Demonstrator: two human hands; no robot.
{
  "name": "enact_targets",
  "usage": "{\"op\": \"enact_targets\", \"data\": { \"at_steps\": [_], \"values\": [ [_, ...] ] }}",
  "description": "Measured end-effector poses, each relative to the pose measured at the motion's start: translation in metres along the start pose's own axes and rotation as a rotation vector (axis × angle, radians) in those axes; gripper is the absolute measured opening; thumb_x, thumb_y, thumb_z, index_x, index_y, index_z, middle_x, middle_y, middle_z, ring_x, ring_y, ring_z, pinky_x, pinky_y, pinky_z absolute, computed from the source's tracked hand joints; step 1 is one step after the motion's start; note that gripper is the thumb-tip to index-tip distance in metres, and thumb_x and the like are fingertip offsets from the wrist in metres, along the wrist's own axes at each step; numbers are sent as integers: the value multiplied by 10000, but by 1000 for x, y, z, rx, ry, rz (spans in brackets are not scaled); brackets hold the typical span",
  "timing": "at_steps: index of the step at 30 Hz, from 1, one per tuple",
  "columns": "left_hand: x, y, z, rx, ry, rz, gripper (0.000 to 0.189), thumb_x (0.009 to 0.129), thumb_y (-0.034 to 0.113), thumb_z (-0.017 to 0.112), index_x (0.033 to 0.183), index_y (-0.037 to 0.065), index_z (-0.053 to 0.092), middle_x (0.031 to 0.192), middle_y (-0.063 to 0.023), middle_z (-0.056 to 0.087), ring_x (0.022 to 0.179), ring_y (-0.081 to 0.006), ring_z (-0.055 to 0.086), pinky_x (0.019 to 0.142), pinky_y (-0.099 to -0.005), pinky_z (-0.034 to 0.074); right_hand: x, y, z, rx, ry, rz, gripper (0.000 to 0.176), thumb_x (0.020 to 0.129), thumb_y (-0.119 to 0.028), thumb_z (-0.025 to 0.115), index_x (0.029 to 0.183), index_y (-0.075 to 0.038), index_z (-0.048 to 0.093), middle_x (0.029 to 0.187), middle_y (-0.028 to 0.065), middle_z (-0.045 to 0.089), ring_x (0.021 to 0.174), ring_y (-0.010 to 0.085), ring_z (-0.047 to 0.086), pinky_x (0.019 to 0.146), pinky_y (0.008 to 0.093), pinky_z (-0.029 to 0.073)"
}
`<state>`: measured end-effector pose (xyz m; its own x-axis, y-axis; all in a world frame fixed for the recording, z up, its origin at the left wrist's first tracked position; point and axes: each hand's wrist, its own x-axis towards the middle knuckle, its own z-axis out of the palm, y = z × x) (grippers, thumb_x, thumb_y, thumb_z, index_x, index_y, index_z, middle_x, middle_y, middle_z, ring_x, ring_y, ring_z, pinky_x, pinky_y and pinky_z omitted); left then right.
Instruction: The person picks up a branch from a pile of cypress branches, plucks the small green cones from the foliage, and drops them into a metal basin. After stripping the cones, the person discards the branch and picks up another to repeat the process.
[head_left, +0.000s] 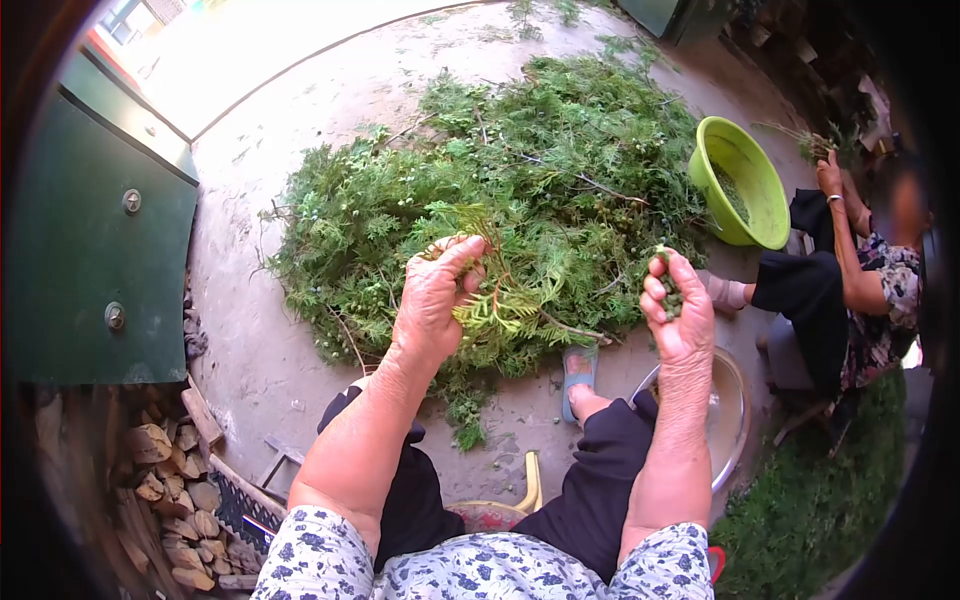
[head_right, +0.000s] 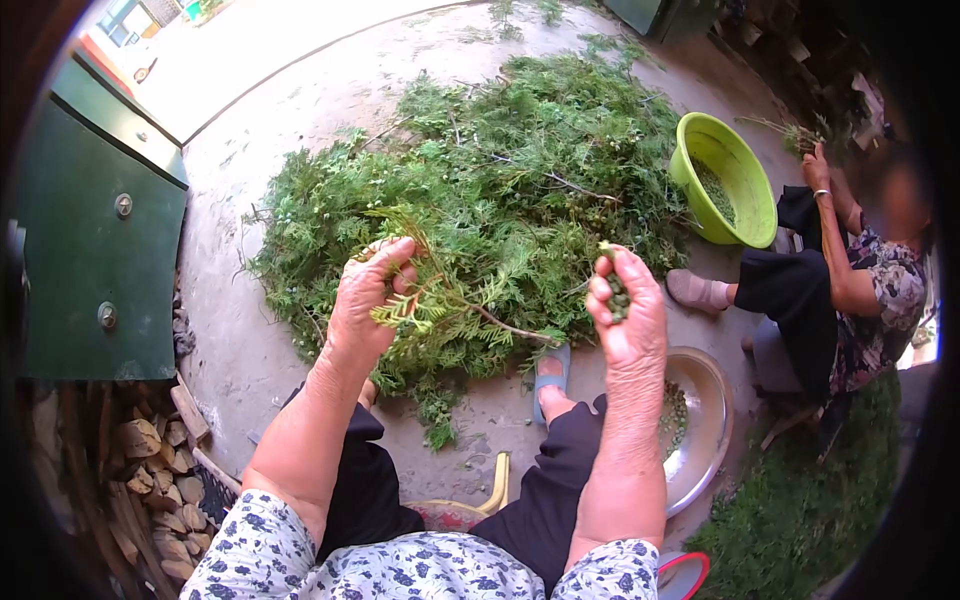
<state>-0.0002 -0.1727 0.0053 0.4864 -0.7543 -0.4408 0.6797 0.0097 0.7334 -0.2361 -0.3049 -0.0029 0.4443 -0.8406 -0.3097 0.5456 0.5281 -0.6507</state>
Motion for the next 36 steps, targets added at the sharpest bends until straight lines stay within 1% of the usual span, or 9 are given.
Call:
{"op": "enact_targets", "data": {
  "at_steps": [11,17,20,24,26,28,31,34,36],
  "values": [
    [9,0,-27,-322,-61,-144,119,858,167,596,902,73,539,549,26,442,389,-47,321,354,-196,227,-68,-50,-207,-675,610,61,205,826,-72,568,1017,5,567,749,55,558,593,131,538,414,227,426],
    [0,-7,-31,-295,-52,-167,116,865,179,583,923,81,561,577,23,461,402,-45,323,367,-191,238,-136,-39,-278,-849,891,64,252,853,-149,520,1069,-35,581,1024,117,557,922,273,541,689,459,502],
    [-9,-11,-31,-341,-18,-183,91,861,166,586,883,84,552,578,19,459,407,-51,327,371,-200,243,-153,-37,-305,-915,1005,66,264,858,-143,502,1087,-37,579,1016,108,558,935,247,526,707,451,491],
    [-24,-17,-30,-362,5,-226,95,854,151,590,824,89,525,587,9,467,405,-54,329,371,-206,253,-165,-48,-286,-929,1064,-25,266,872,-127,495,1114,-54,578,1070,103,577,944,262,564,753,377,483],
    [-36,-19,-27,-345,-10,-229,109,850,152,595,809,87,518,587,5,474,408,-50,335,369,-204,252,-166,-51,-256,-971,831,-377,271,902,-131,474,1141,-36,562,1044,111,573,954,235,574,730,345,495],
    [-44,-25,-29,-284,-4,-236,103,845,147,601,820,81,526,589,3,481,407,-53,339,368,-204,248,-161,-45,-139,-741,623,-548,302,908,-87,430,1178,18,515,912,98,568,774,165,623,598,256,497],
    [-61,-35,-35,-284,-50,-264,91,835,133,611,848,67,549,588,6,484,404,-59,344,367,-206,248,-172,-44,-52,-970,545,-553,285,930,-162,466,1149,2,545,791,58,583,662,104,594,575,228,473],
    [-83,-36,-34,-285,-44,-279,90,836,129,609,855,56,560,576,13,480,402,-58,344,366,-208,248,-169,-46,-86,-1257,623,-692,313,912,-284,528,1070,-25,605,666,38,573,610,124,558,579,266,453],
    [-98,-37,-35,-285,-20,-285,86,840,130,604,853,57,560,567,15,472,401,-59,343,365,-209,248,-178,-50,-119,-1562,820,-1008,356,890,-350,552,1026,-28,618,664,73,585,634,212,566,635,317,459]
  ]
}}
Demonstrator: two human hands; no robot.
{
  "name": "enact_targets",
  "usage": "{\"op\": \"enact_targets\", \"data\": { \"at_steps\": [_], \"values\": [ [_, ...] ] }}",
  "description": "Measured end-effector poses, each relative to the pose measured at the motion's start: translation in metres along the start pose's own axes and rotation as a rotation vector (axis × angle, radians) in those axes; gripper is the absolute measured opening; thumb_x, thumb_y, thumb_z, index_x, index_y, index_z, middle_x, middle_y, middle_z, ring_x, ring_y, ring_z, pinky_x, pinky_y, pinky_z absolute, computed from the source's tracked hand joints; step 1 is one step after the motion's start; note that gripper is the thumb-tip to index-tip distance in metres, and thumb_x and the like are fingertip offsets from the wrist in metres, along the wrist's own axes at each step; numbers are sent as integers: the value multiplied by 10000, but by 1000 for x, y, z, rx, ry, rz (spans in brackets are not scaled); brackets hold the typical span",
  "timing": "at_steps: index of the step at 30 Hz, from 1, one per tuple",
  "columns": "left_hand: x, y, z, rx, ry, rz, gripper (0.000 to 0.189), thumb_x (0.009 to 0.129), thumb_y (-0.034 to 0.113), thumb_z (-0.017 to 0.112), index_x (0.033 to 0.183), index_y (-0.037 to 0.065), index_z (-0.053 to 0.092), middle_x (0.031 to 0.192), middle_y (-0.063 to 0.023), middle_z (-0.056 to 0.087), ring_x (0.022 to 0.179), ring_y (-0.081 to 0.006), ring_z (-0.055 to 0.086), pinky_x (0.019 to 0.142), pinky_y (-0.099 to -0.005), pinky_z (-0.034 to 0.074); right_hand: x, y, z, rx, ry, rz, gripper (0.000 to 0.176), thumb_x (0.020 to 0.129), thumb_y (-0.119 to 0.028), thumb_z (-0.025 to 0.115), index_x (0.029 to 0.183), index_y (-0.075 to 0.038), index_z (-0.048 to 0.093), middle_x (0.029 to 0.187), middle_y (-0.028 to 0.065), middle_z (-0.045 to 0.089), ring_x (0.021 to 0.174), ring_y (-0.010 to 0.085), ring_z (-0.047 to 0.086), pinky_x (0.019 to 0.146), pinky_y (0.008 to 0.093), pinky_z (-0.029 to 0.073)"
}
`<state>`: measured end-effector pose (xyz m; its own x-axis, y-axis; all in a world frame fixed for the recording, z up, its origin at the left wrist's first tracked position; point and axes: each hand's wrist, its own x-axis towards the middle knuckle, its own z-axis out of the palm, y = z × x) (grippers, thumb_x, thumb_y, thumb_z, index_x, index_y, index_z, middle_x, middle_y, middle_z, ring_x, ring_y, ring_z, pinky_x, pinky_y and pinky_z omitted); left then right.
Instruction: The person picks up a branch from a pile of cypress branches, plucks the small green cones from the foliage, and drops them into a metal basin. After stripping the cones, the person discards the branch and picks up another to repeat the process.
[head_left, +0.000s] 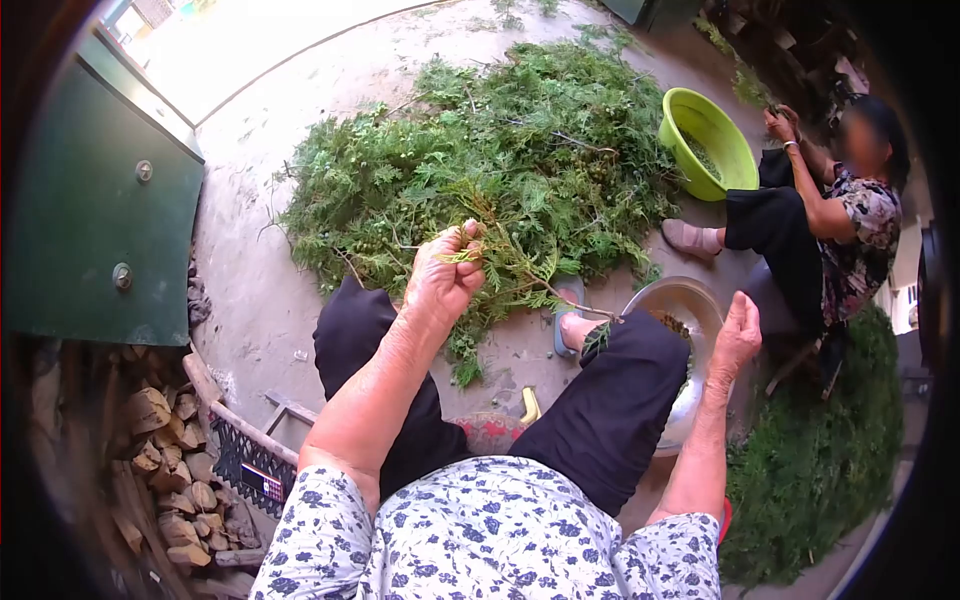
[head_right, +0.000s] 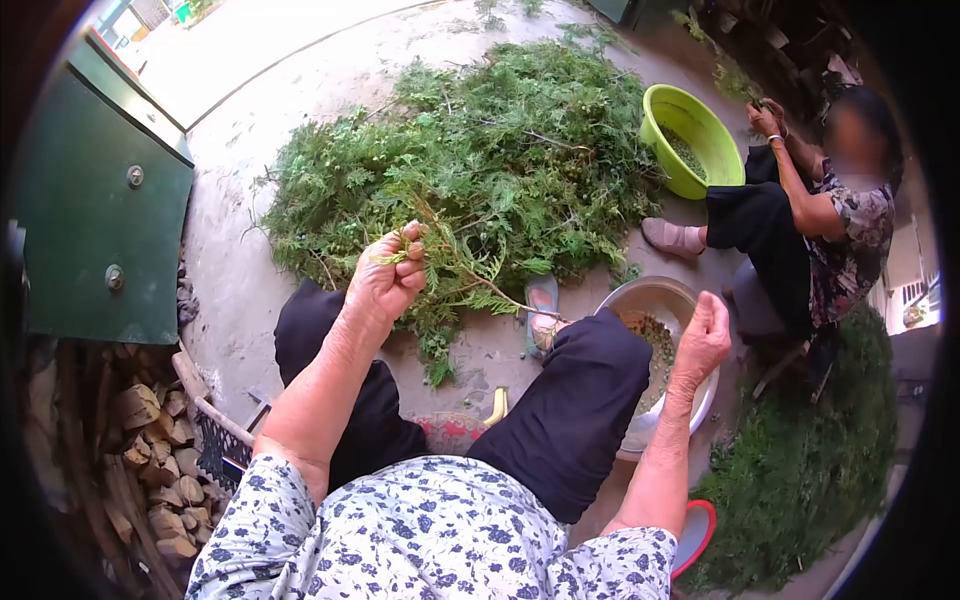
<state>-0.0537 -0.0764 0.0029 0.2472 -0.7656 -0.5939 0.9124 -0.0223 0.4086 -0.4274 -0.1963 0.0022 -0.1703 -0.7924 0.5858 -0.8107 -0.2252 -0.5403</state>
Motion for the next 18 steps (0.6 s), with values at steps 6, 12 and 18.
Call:
{"op": "enact_targets", "data": {
  "at_steps": [6,12,18],
  "values": [
    [-19,-13,-16,7,-16,2,74,849,134,594,846,67,563,604,14,490,415,-52,346,374,-203,255,-27,125,-32,-365,-311,-92,218,858,-136,510,1011,-29,623,935,136,642,880,267,614,797,341,469],
    [-27,-26,-18,78,4,17,86,880,142,547,865,61,570,614,14,489,424,-44,339,381,-195,258,-15,59,-38,-141,-304,65,246,833,18,485,1034,-34,619,1005,123,629,893,228,621,807,311,473],
    [-30,-40,-9,131,29,6,95,874,130,559,816,55,558,611,12,494,404,-41,334,360,-197,252,-36,-79,-42,155,-537,-253,196,815,-100,585,989,-13,606,982,138,613,928,284,586,799,350,460]
  ]
}}
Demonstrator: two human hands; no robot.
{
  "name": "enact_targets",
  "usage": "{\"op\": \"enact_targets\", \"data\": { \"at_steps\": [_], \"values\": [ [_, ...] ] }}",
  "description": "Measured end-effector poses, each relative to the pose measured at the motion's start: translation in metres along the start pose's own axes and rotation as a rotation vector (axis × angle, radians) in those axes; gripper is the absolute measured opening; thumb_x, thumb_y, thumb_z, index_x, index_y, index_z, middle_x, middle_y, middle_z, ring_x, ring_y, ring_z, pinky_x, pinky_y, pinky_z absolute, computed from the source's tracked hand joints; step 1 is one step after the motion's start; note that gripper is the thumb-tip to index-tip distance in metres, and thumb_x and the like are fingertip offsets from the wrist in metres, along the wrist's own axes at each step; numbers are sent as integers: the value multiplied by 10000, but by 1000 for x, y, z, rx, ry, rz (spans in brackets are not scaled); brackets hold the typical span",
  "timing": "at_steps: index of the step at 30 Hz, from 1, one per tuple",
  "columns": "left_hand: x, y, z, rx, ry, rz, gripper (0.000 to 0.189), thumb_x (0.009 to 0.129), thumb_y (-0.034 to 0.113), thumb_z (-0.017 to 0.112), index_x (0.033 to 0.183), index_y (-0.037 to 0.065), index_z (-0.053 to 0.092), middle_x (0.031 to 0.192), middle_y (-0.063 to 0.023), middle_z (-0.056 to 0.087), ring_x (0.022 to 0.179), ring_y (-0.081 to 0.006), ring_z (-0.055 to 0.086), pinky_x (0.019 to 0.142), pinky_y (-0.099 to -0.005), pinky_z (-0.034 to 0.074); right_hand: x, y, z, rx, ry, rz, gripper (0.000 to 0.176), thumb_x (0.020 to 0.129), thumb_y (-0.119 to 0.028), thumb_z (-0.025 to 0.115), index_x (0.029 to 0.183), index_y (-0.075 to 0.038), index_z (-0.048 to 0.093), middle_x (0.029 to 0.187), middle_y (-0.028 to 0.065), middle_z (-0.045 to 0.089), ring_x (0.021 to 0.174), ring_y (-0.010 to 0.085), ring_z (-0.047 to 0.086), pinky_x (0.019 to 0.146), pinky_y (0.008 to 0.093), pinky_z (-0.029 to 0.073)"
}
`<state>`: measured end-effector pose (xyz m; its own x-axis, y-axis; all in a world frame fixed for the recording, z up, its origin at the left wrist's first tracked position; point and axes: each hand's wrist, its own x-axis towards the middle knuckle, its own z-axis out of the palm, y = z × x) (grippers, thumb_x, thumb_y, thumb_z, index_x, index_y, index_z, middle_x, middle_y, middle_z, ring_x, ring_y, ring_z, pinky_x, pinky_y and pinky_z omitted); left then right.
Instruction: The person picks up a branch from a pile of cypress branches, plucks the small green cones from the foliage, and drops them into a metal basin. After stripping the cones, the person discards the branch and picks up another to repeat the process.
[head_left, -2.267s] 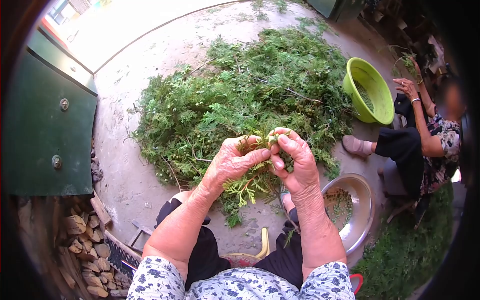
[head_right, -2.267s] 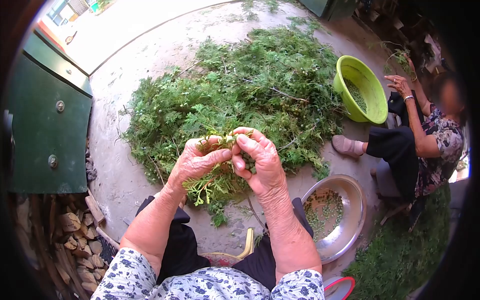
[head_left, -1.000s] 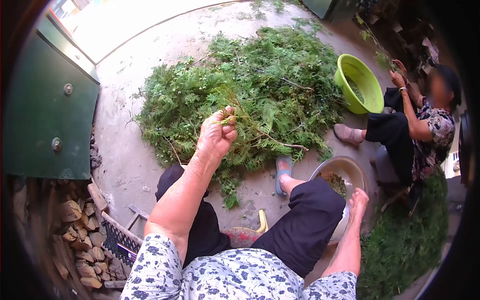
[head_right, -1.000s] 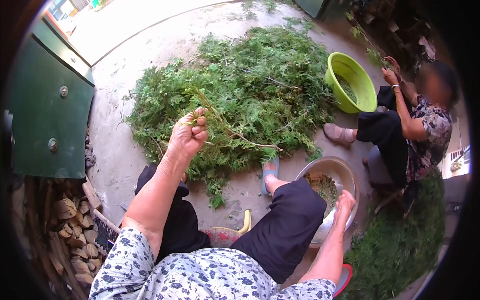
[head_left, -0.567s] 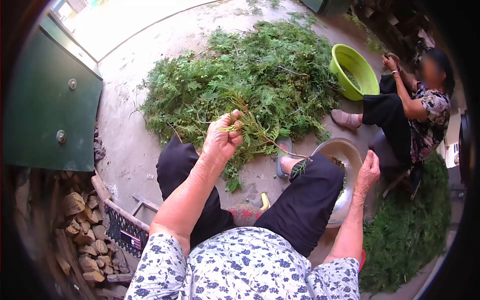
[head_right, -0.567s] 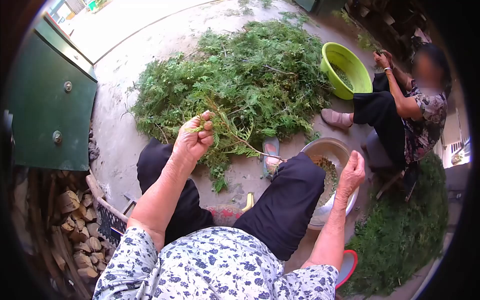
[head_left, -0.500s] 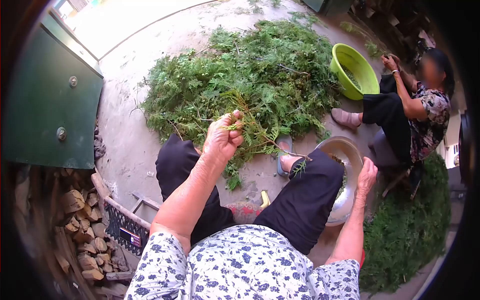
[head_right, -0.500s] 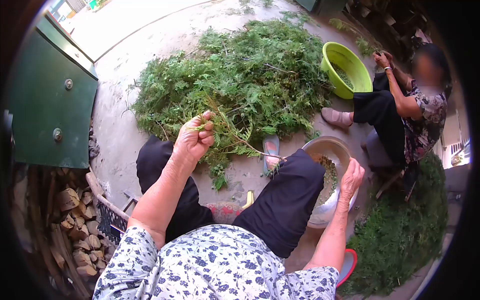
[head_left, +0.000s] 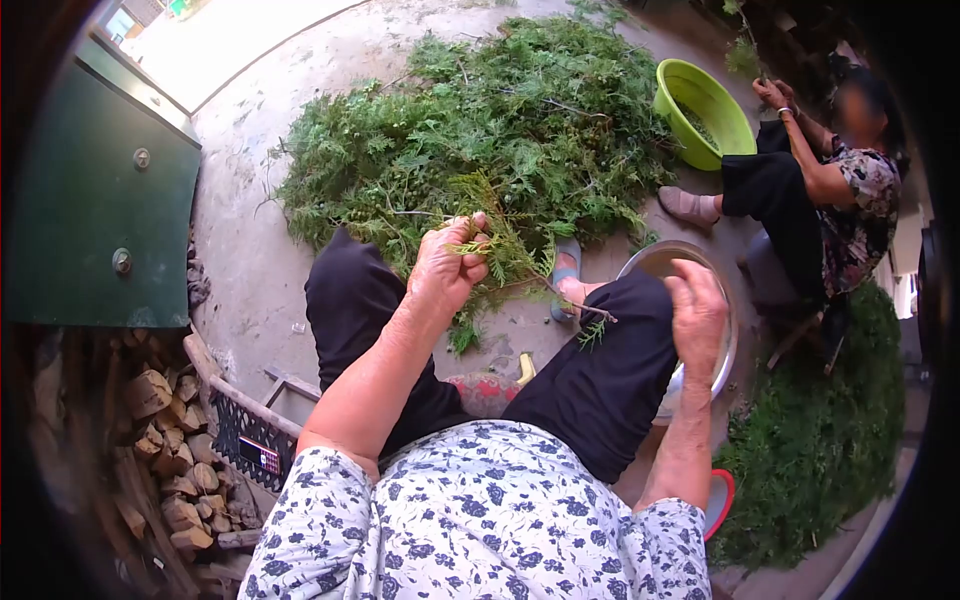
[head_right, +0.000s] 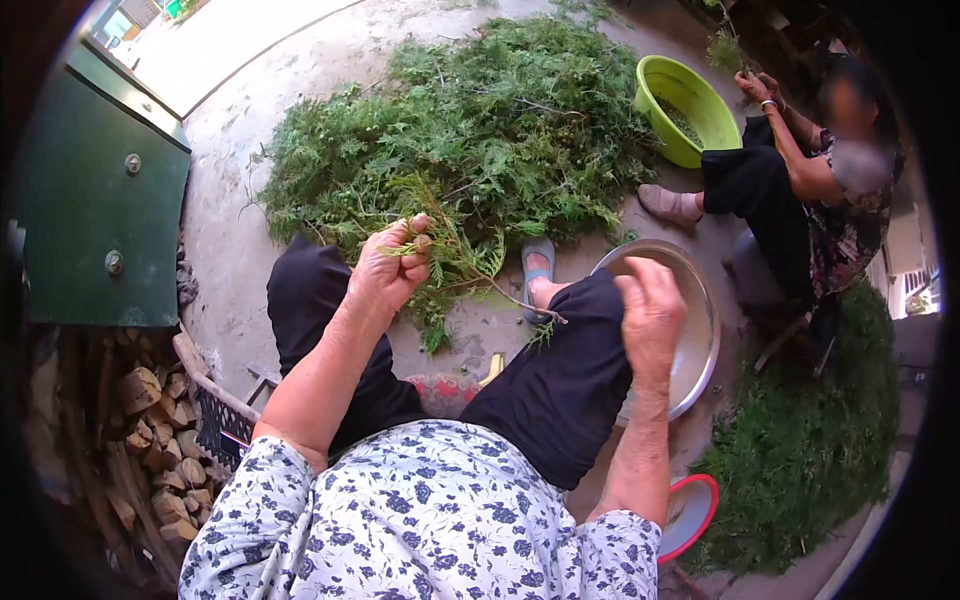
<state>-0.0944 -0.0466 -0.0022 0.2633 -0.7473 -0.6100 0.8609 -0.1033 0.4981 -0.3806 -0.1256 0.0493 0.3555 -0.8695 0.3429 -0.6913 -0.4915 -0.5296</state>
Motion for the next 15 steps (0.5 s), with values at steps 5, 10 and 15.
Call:
{"op": "enact_targets", "data": {
  "at_steps": [5,10,15],
  "values": [
    [-2,-9,6,93,-86,-5,91,852,126,595,819,44,573,613,4,515,406,-43,369,348,-190,260,-24,-51,78,-48,-359,-272,276,794,-218,629,971,-13,578,910,130,624,819,322,587,701,386,460],
    [-24,1,27,224,49,276,194,839,127,624,992,25,562,772,-33,589,556,-84,522,456,-227,425,-36,-42,118,436,-349,154,254,800,-153,632,968,36,608,627,107,598,552,195,576,525,311,433],
    [-35,-8,-27,338,27,495,155,861,140,603,974,40,566,752,-26,600,519,-76,547,467,-200,452,-41,-43,128,622,-378,459,214,826,-116,608,990,20,631,596,16,557,544,70,511,500,231,406]
  ]
}}
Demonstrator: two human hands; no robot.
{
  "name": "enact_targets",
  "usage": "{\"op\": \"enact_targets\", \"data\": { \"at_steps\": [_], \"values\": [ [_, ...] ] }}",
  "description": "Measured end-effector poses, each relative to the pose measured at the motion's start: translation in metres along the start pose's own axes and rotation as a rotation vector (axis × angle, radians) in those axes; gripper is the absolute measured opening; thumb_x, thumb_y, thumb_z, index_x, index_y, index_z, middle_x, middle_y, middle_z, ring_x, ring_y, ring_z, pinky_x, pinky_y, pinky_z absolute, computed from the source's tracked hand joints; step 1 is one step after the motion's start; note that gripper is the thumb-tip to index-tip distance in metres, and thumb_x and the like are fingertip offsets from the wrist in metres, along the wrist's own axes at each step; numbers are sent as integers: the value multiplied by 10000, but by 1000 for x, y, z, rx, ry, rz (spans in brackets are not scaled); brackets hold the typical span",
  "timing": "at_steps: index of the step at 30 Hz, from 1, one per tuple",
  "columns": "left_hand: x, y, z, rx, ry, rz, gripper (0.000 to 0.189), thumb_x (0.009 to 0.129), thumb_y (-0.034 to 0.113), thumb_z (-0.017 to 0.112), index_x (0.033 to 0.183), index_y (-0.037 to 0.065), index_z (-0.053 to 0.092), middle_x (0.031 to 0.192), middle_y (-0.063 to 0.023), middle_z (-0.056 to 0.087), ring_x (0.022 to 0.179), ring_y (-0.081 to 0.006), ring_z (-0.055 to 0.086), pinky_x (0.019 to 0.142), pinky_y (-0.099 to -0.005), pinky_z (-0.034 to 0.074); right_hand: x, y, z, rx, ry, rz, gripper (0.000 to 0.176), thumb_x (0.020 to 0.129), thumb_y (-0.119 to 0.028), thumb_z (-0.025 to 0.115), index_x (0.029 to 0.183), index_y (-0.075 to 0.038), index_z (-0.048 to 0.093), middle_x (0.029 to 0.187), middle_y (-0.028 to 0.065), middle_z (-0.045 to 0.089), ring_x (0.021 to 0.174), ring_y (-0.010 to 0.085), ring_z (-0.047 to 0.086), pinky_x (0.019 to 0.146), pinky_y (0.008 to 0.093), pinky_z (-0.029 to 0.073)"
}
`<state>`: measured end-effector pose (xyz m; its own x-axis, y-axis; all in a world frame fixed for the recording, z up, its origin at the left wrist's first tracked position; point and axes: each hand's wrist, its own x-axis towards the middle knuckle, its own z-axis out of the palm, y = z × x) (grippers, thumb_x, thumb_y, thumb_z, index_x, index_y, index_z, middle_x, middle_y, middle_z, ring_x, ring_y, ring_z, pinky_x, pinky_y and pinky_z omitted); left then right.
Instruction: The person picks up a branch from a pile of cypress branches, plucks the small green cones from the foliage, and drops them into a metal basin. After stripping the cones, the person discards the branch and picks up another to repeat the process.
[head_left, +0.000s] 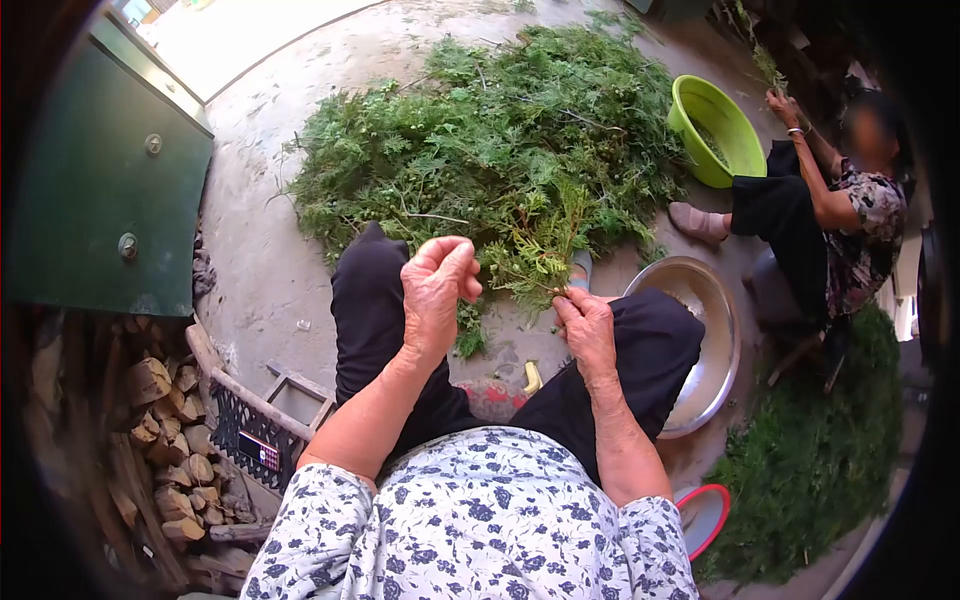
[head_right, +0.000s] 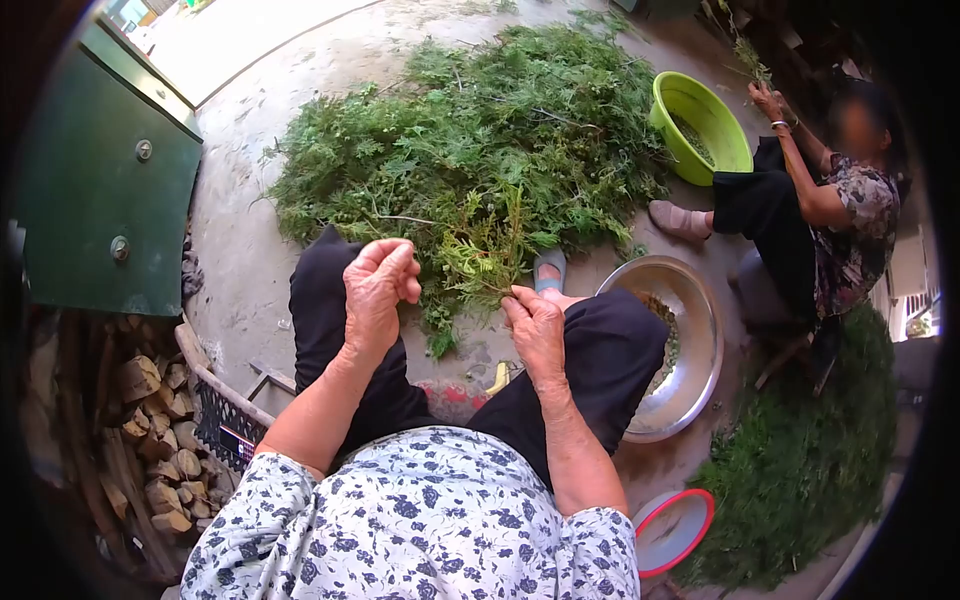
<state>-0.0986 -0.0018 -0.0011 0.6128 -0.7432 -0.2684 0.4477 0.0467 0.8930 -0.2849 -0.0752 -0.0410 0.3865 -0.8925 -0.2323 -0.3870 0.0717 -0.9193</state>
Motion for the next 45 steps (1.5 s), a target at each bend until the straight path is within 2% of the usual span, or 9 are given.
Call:
{"op": "enact_targets", "data": {
  "at_steps": [6,15,19,22,25,32,34,40,45],
  "values": [
    [-10,-44,-15,-90,-16,-400,199,859,184,603,965,21,558,829,-80,633,643,-144,620,579,-267,539,-2,10,15,331,40,96,196,842,-104,603,1001,6,635,618,4,555,529,72,483,499,225,399],
    [26,-44,-32,-822,-484,-556,645,851,592,432,1091,2,529,962,-111,623,901,-255,608,861,-403,471,-17,6,30,-75,140,-591,150,758,5,647,907,-15,659,719,86,577,663,209,562,613,283,455],
    [23,-20,-26,-302,-446,-506,466,900,372,507,1149,-22,496,1072,-179,601,997,-278,594,875,-382,478,-12,21,25,-213,137,-665,205,705,32,638,897,-35,669,766,93,596,740,257,577,658,335,469],
    [26,-29,-22,-239,-452,-444,444,721,-79,618,1146,-32,495,1048,-163,612,963,-249,618,834,-329,505,-13,18,22,-308,119,-707,284,678,45,600,932,-63,668,824,97,603,801,279,576,701,363,469],
    [22,-33,-18,-214,-377,-512,437,719,-120,599,1136,-28,504,1021,-149,622,931,-254,630,826,-336,511,-13,15,21,-558,84,-776,337,691,49,550,978,-92,657,873,92,606,815,281,581,727,364,469],
    [18,-33,-11,-113,-295,-433,320,773,-63,618,1080,-3,549,986,-106,624,880,-226,630,788,-339,526,7,1,-15,-139,246,-288,250,756,66,542,970,-37,621,851,85,601,731,200,586,673,285,466],
    [16,-40,-12,-122,-347,-423,296,804,-10,613,1091,2,544,987,-100,609,891,-201,619,770,-314,527,-6,-36,-4,133,16,-108,196,761,44,598,946,-19,611,786,62,567,696,166,571,629,270,456],
    [14,-58,-20,-120,-386,-458,256,820,24,599,1073,29,554,935,-30,594,845,-125,588,680,-250,493,-10,-18,45,-160,-3,-522,217,708,-16,677,917,-25,618,757,104,562,678,215,583,606,297,458],
    [7,-46,-12,1,-467,-366,267,730,-77,627,974,16,570,906,-35,616,812,-115,593,727,-268,488,-9,-17,43,-44,79,-346,186,723,-31,671,903,-12,624,753,114,599,648,224,598,604,302,468]
  ]
}}
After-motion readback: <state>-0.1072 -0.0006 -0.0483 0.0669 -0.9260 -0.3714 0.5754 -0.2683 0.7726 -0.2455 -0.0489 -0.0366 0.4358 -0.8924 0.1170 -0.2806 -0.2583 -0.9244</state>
